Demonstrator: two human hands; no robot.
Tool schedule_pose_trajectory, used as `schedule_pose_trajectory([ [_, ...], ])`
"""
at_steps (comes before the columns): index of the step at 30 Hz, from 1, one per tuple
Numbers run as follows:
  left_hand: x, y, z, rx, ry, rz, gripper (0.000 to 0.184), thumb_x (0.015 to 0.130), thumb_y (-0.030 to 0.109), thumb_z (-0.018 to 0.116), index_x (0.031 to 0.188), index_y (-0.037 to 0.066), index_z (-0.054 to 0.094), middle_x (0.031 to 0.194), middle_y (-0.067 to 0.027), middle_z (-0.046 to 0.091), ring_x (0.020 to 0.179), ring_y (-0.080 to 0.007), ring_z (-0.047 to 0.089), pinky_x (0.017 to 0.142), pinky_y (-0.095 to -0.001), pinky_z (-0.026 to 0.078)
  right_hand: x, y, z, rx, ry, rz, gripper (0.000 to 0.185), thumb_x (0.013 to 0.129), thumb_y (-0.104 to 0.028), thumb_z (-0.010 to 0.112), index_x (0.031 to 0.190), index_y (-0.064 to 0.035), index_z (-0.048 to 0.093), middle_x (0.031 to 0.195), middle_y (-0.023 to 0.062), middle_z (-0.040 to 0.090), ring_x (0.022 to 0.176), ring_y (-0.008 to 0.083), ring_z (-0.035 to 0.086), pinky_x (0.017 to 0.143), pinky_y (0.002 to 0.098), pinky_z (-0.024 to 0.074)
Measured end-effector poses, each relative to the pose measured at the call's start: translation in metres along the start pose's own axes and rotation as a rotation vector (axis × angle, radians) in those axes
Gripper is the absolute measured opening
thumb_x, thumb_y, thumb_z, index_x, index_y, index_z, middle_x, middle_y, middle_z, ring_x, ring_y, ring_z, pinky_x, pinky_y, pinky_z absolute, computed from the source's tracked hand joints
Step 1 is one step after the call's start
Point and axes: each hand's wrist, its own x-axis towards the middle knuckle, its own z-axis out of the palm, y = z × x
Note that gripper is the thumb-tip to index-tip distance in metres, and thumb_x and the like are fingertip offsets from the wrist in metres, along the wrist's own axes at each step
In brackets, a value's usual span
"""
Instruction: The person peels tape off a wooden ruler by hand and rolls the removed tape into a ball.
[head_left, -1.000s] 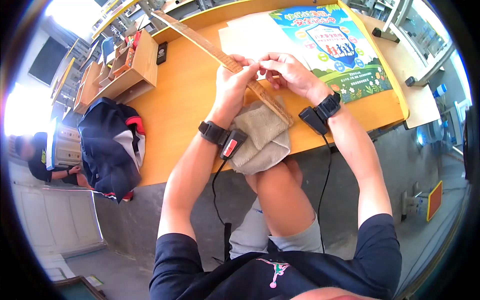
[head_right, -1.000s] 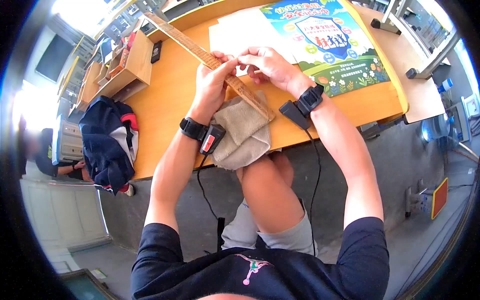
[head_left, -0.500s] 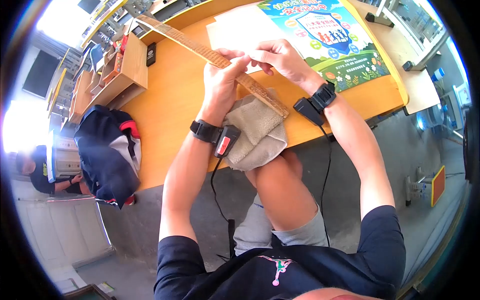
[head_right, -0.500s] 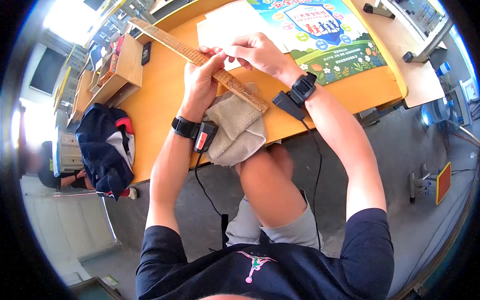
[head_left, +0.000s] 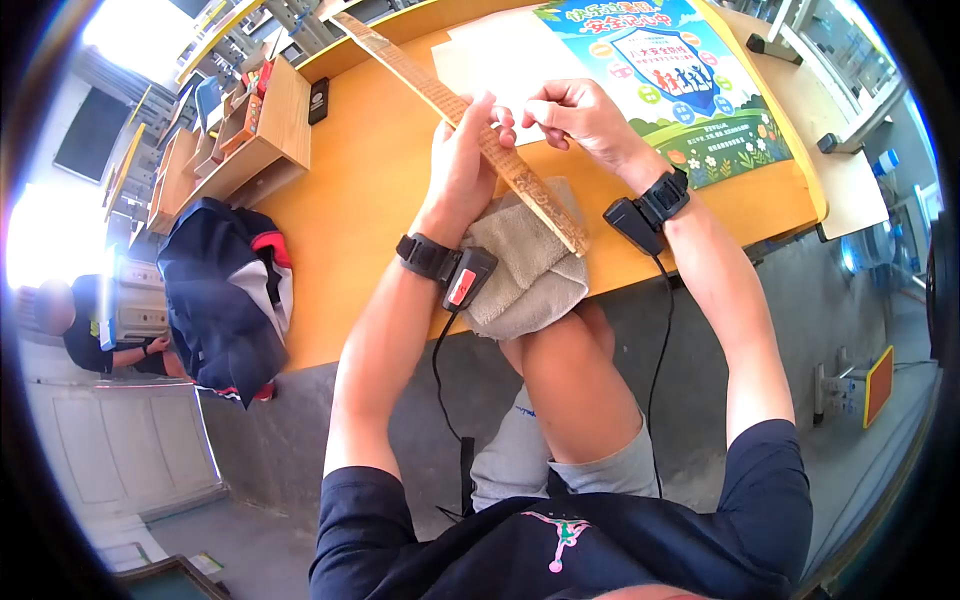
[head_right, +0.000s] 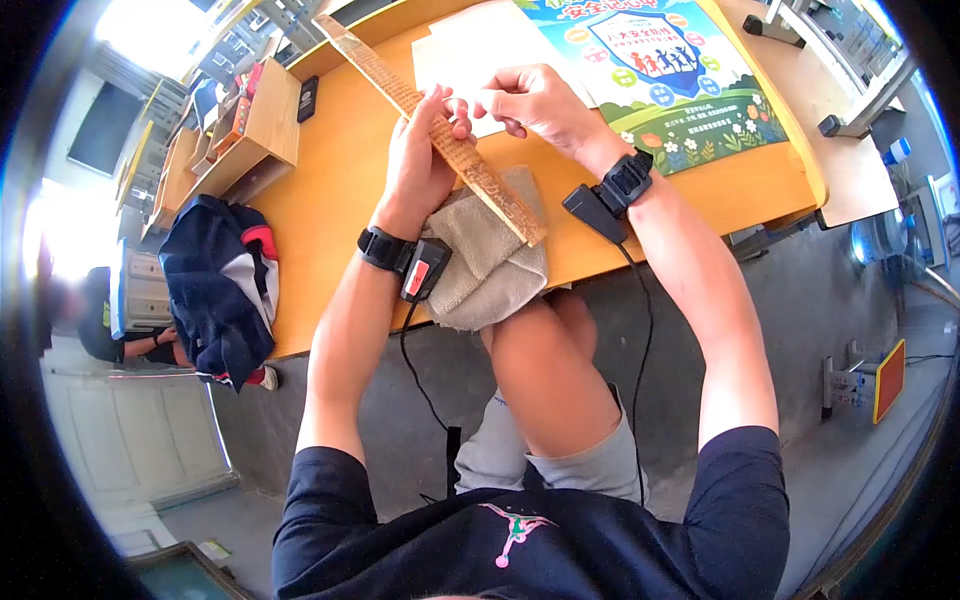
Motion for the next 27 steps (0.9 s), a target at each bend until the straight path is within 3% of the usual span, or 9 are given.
schedule_pose_trajectory([
  [7,0.000,0.001,0.002,-0.080,-0.048,-0.005,0.024,0.098,0.015,0.051,0.119,0.003,0.047,0.085,-0.0067,0.058,0.071,-0.0159,0.054,0.067,-0.0324,0.048,-0.001,-0.008,0.003,-0.006,-0.067,0.002,0.017,0.092,-0.020,0.066,0.093,-0.0031,0.069,0.076,-0.0020,0.062,0.061,0.0040,0.052,0.053,0.0205,0.0417],
  [10,-0.002,0.001,0.001,-0.114,-0.110,0.005,0.032,0.091,0.004,0.048,0.123,0.003,0.044,0.089,-0.0103,0.057,0.074,-0.0200,0.055,0.070,-0.0352,0.048,0.001,-0.002,0.002,0.118,-0.019,-0.028,0.014,0.094,-0.013,0.058,0.102,-0.0035,0.065,0.084,-0.0011,0.061,0.066,0.0056,0.055,0.056,0.0222,0.0470],
  [13,-0.001,0.000,-0.001,-0.115,-0.152,0.034,0.035,0.090,0.004,0.046,0.124,0.004,0.043,0.092,-0.0114,0.057,0.077,-0.0206,0.055,0.072,-0.0366,0.048,-0.001,-0.006,0.001,0.106,0.030,-0.035,0.022,0.092,-0.007,0.049,0.108,-0.0024,0.064,0.091,0.0006,0.061,0.069,0.0079,0.056,0.060,0.0239,0.0500],
  [18,-0.001,0.000,-0.001,-0.106,-0.214,0.052,0.041,0.087,0.001,0.044,0.127,0.005,0.041,0.096,-0.0122,0.056,0.083,-0.0220,0.055,0.078,-0.0389,0.048,0.001,0.005,-0.007,0.174,0.020,0.001,0.025,0.098,-0.015,0.047,0.115,-0.0042,0.062,0.089,-0.0006,0.060,0.070,0.0064,0.055,0.062,0.0239,0.0505],
  [21,0.001,-0.001,-0.002,-0.107,-0.245,0.060,0.042,0.086,0.001,0.044,0.128,0.006,0.041,0.096,-0.0124,0.056,0.084,-0.0226,0.055,0.079,-0.0389,0.048,0.002,0.007,-0.004,0.107,0.049,-0.006,0.027,0.103,-0.024,0.049,0.119,-0.0066,0.061,0.082,-0.0034,0.056,0.069,0.0046,0.053,0.058,0.0210,0.0456],
  [27,-0.001,-0.001,0.000,-0.084,-0.252,0.062,0.044,0.087,0.000,0.044,0.130,0.005,0.041,0.097,-0.0128,0.056,0.088,-0.0232,0.056,0.084,-0.0406,0.048,0.001,0.009,-0.004,-0.016,0.049,0.057,0.026,0.101,-0.028,0.053,0.108,-0.0064,0.065,0.078,-0.0018,0.058,0.068,0.0053,0.054,0.056,0.0227,0.0452],
])
